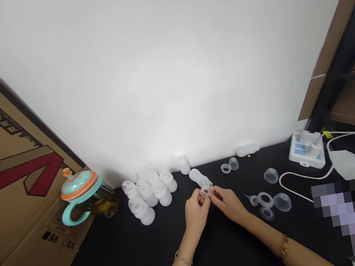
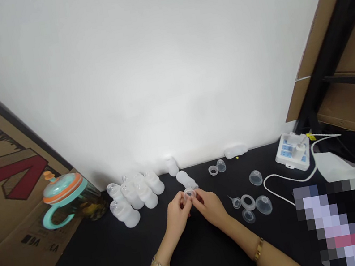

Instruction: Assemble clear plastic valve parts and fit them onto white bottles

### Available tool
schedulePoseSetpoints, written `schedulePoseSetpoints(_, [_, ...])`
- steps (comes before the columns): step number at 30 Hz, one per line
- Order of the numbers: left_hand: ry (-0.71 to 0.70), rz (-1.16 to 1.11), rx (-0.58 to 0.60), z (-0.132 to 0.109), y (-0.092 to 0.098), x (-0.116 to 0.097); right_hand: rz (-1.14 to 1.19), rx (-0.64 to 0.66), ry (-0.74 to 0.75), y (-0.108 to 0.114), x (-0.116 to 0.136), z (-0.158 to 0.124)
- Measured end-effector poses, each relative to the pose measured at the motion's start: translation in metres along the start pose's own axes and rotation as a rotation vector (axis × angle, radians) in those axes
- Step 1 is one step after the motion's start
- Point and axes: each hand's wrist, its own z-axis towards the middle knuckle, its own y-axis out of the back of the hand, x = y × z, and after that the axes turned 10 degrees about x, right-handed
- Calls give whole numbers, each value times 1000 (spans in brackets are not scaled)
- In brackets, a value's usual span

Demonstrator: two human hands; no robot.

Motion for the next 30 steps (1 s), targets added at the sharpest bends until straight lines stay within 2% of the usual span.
schedulePoseSetpoints(30, [-4, 2, -8, 0, 1, 0, -86, 18, -2, -1, -2, 0])
